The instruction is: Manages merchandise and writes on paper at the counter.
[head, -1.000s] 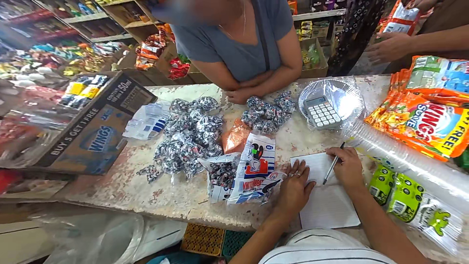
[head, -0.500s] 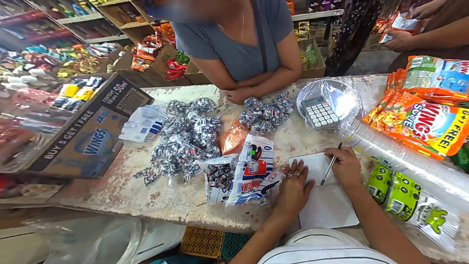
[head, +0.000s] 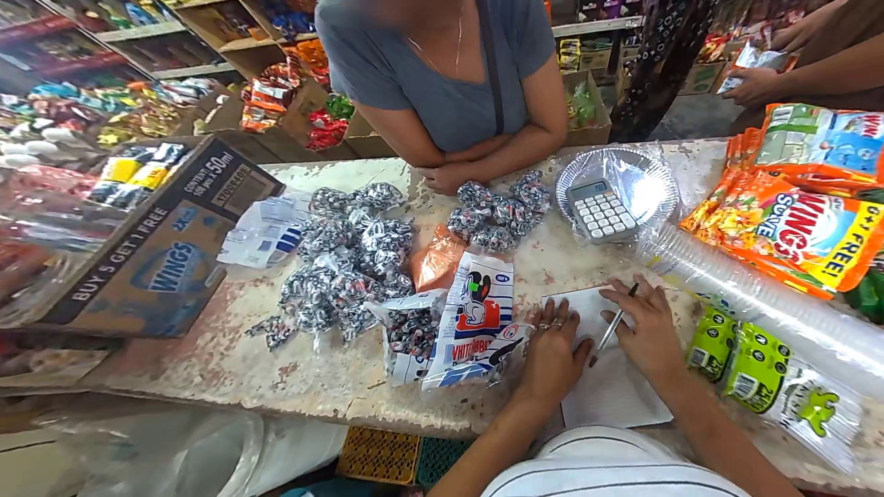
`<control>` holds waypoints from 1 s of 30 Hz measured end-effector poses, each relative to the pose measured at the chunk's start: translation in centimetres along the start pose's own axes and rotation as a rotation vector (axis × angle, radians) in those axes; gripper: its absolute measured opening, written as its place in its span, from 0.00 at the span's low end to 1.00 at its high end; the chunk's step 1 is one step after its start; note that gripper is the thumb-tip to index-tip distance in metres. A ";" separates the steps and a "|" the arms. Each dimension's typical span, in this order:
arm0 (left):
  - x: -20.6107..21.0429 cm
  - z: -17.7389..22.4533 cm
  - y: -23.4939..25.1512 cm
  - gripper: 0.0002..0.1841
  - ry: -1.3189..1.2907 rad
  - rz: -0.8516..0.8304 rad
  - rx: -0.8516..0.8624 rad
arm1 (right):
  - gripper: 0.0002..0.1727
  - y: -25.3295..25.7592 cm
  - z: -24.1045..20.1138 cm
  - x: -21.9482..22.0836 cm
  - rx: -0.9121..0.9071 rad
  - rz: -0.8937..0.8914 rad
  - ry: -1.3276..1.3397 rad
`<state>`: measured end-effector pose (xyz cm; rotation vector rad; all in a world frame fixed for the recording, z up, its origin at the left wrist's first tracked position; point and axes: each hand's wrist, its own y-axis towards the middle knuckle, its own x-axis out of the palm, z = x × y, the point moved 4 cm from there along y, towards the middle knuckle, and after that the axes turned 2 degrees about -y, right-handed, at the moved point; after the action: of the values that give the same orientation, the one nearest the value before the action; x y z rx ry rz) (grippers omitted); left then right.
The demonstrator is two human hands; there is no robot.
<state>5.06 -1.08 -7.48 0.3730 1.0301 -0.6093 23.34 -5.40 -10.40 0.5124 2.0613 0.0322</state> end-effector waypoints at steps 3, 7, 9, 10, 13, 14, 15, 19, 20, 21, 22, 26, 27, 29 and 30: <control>-0.3 0.1 -0.1 0.27 0.001 0.007 0.003 | 0.19 -2.2 -0.2 1.1 -0.051 -0.056 0.009; -0.3 -0.1 -0.1 0.25 -0.003 0.042 0.019 | 0.19 -3.7 1.2 2.5 -0.079 -0.036 0.046; -0.2 -0.2 -0.3 0.27 -0.008 0.043 0.023 | 0.19 -3.8 1.2 2.2 -0.062 -0.058 0.047; -0.3 -0.3 -0.3 0.28 -0.014 0.050 0.027 | 0.19 -3.7 1.1 2.2 -0.056 -0.063 0.048; -0.5 -0.5 -0.3 0.31 -0.059 0.086 0.034 | 0.21 -3.8 1.1 2.1 -0.052 -0.052 0.057; -0.7 -0.5 -0.3 0.30 -0.074 0.069 0.024 | 0.21 -3.9 1.4 2.1 -0.046 -0.056 0.064; -1.1 -0.5 -0.2 0.30 -0.091 0.036 0.012 | 0.20 -4.0 1.7 1.9 -0.035 -0.059 0.076; -3.0 -0.6 -0.2 0.31 -0.199 -0.110 -0.006 | 0.21 -4.2 2.7 0.6 0.036 -0.071 0.175; -3.4 -0.7 -0.2 0.32 -0.223 -0.131 -0.010 | 0.22 -4.2 3.0 0.3 0.058 -0.073 0.204; -3.9 -0.8 -0.2 0.35 -0.243 -0.161 -0.025 | 0.23 -4.2 3.2 0.1 0.074 -0.069 0.223; -4.4 -1.0 -0.2 0.38 -0.257 -0.188 -0.039 | 0.25 -4.2 3.4 0.0 0.084 -0.060 0.235; -5.1 -2.0 0.2 0.44 -0.295 -0.273 -0.007 | 0.29 -4.1 4.1 -0.1 0.072 -0.015 0.231; -5.0 -2.3 0.4 0.44 -0.289 -0.275 0.020 | 0.29 -4.2 4.5 0.0 0.067 0.000 0.227; -4.0 -3.2 0.6 0.47 -0.286 -0.244 0.079 | 0.28 -5.1 5.8 0.0 0.054 0.014 0.204; -3.2 -3.7 0.7 0.47 -0.278 -0.215 0.110 | 0.29 -5.7 6.4 -0.2 0.056 0.002 0.194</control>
<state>1.80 2.47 -6.45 0.2657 0.7767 -0.8873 26.75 -11.86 -14.92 0.5640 2.2565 0.0261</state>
